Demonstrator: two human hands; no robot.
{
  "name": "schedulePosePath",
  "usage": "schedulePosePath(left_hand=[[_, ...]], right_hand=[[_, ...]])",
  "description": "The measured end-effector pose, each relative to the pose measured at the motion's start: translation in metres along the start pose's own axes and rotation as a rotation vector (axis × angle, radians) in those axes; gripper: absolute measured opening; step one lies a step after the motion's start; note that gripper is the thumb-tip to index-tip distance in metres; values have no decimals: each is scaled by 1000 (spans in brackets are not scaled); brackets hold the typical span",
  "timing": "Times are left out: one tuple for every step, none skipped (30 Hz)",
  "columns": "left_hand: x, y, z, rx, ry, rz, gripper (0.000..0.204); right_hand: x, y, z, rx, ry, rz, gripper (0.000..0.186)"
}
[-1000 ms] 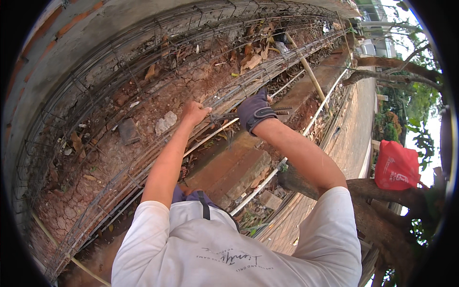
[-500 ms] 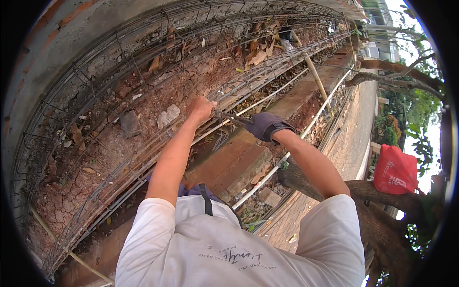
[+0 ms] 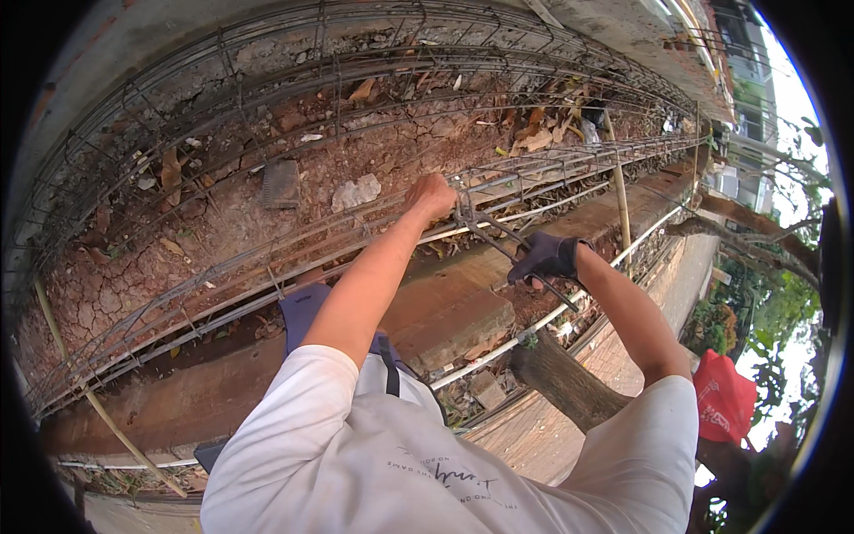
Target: The person walks along a construction site and repeatedly places and adjusts steel rebar rods into a foundation trench. They handle the rods by hand, positioning them along the length of the trench and occasionally stepping over the trench to reach different sections.
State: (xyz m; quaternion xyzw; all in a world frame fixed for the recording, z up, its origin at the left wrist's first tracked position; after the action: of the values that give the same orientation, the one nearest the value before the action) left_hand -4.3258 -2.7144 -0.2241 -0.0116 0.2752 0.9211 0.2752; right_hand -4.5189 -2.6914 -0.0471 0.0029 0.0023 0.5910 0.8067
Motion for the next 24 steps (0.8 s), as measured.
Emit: schedulePosePath(left_hand=[[1, -3, 1, 24, -61, 81, 42], [-2, -3, 4, 37, -25, 84, 41], [-6, -5, 10, 99, 24, 136, 47], [-9, -7, 14, 80, 40, 179, 46], [-10, -8, 18, 93, 46, 143, 47], [-8, -8, 22, 94, -10, 120, 48], [-10, -8, 26, 114, 42, 120, 45], [-13, -7, 31, 174, 112, 129, 39], [-13, -4, 33, 232, 143, 95, 31], [-13, -4, 35, 241, 184, 107, 26], [-12, -3, 35, 261, 222, 101, 22], [-9, -3, 34, 269, 257, 86, 20], [-3, -3, 31, 283, 231, 78, 20], [-1, -3, 25, 289, 228, 74, 20], [4, -4, 22, 317, 213, 72, 19], [7, -3, 19, 337, 210, 77, 17], [6, -5, 27, 358, 344, 114, 21], [4, -8, 33, 367, 415, 129, 27], [7, -7, 36, 412, 338, -19, 43], [3, -9, 41, 430, 300, -96, 60], [2, -15, 59, 475, 333, -186, 68], [-4, -25, 80, 520, 387, -268, 76], [-11, -40, 99, 516, 410, -340, 77], [-22, -55, 119, 515, 454, -407, 78]], right_hand=[[-6, -4, 4, -56, 83, 117, 44], [-7, -5, 7, 0, 150, 301, 49], [-12, -20, 19, -149, 312, 690, 57], [-13, -22, 33, -53, 431, 850, 62], [-9, -29, 42, 19, 530, 1137, 60], [-4, -38, 58, -8, 678, 1284, 55], [-4, -44, 69, 26, 750, 1376, 53], [-4, -49, 76, 24, 804, 1416, 47], [-6, -50, 75, 1, 724, 1279, 47], [-8, -47, 74, 46, 619, 1173, 47], [-8, -43, 70, 52, 497, 920, 46], [-11, -41, 66, 87, 371, 699, 46], [-12, -36, 65, 167, 257, 507, 45], [-17, -39, 64, 139, 263, 400, 46], [-22, -38, 69, 163, 275, 312, 48], [-26, -34, 72, 195, 281, 226, 49], [-34, -47, 73, -4, 314, 460, 52], [-37, -59, 75, -207, 341, 689, 55], [-37, -68, 76, -394, 364, 899, 58], [-39, -64, 71, -378, 301, 976, 62], [-44, -61, 62, -343, 242, 1041, 66], [-53, -55, 53, -223, 204, 1106, 71], [-59, -43, 43, -66, 118, 887, 70], [-65, -27, 41, 189, 92, 669, 70]])
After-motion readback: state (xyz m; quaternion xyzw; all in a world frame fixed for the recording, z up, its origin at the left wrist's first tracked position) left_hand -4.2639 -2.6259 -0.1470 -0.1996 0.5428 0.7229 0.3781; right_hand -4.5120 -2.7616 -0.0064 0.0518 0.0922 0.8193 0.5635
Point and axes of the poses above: each hand's wrist, its own z-axis away from the middle knuckle, its own x-axis out of the palm, y = z × x, the point moved 6 cm from there along -z, towards the middle knuckle, and after that the axes turned 10 degrees about -x, right-handed, at the moved point
